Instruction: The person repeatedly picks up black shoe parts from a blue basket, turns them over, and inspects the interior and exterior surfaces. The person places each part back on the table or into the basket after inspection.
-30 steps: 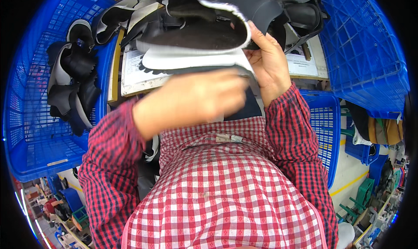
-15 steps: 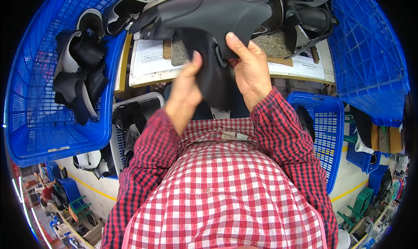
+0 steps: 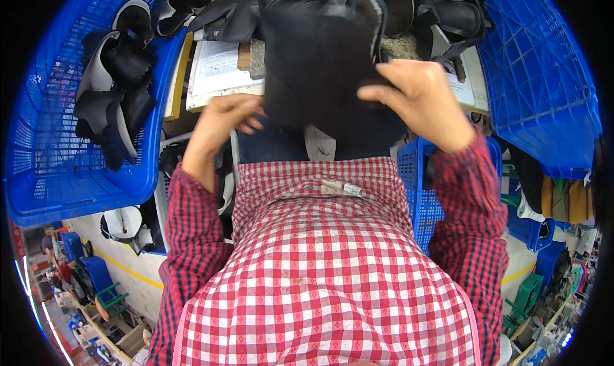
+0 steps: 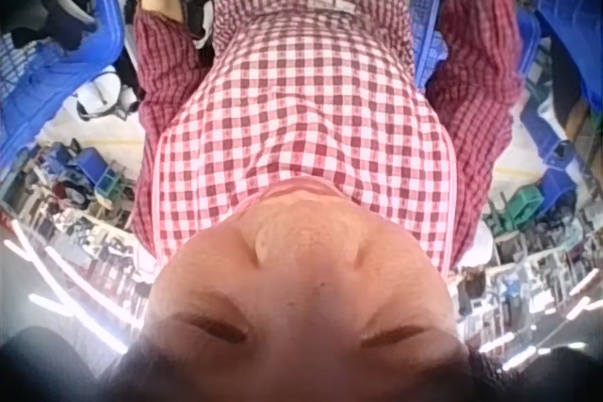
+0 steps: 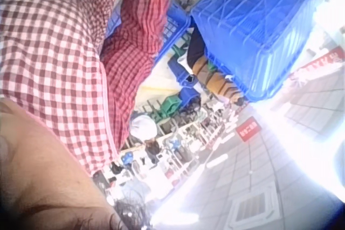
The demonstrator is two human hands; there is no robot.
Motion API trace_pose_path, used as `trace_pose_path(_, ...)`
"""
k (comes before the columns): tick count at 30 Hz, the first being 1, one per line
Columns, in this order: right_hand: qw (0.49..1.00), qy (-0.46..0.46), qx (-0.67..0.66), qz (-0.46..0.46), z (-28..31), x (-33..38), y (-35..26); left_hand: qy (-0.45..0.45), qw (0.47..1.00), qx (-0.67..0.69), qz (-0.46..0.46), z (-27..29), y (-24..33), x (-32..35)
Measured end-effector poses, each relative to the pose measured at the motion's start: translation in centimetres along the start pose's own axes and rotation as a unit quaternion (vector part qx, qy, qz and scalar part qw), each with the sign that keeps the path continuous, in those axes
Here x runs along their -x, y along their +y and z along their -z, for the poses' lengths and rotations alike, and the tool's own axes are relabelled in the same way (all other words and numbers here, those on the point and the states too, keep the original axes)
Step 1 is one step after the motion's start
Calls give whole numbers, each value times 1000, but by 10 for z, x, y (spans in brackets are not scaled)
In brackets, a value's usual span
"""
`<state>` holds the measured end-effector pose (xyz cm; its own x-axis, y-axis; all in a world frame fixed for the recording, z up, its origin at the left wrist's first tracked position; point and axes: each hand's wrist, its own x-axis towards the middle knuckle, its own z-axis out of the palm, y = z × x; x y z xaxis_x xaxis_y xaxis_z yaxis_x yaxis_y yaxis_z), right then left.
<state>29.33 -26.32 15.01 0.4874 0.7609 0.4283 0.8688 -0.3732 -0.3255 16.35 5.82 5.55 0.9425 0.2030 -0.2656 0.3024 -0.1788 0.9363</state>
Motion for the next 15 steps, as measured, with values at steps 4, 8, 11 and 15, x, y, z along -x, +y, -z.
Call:
trace_pose_path(4,957,-129,90,246,-8,27,-10,173,973,129,-77,7,-28,13)
trace_pose_path(8,934,-210,114,267,-56,48,-24,-257,945,121,163,-34,-45,15)
trace_pose_path(11,938,-189,108,270,-68,55,-22,-302,938,72,152,-61,-55,17)
trace_pose_path(15,952,-149,101,249,-73,62,-17,-286,896,302,156,-84,-74,27)
